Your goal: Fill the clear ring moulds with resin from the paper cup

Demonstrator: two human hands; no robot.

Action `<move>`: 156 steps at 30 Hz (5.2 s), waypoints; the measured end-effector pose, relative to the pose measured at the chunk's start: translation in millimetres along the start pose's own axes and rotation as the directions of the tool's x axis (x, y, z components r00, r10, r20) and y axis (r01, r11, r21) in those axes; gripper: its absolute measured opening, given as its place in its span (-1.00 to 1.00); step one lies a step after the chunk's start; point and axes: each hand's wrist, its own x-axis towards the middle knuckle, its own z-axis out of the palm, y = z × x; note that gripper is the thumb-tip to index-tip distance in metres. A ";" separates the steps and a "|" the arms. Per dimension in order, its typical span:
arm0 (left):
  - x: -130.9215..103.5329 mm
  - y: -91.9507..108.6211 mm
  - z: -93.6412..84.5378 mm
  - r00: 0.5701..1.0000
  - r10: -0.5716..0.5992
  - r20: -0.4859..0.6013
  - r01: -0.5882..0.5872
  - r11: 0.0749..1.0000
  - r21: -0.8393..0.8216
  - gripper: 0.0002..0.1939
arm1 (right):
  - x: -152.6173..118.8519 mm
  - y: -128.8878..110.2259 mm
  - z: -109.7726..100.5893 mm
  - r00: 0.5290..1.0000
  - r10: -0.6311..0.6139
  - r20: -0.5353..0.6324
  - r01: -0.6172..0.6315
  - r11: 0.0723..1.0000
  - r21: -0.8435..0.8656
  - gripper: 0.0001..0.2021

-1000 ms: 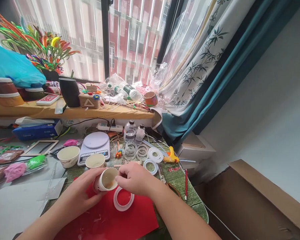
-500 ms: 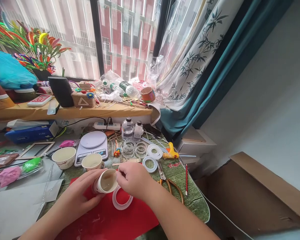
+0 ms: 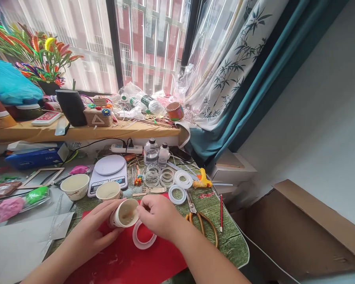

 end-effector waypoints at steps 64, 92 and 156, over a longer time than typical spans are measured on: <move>0.2 -2.9 3.3 1.000 -0.008 -0.008 0.008 0.999 -0.034 -0.41 | -2.7 -3.6 1.4 0.999 0.042 -0.006 -0.042 0.999 0.003 -0.70; 1.8 3.9 1.0 1.000 -0.001 0.010 0.001 0.999 -0.046 -0.41 | -3.8 10.4 11.8 0.997 0.067 -0.039 -0.063 0.992 0.107 -0.72; 5.1 11.1 -3.4 0.999 -0.031 0.012 0.031 0.999 -0.041 -0.50 | -7.3 8.1 8.9 0.998 0.031 -0.057 -0.026 0.995 0.095 -0.70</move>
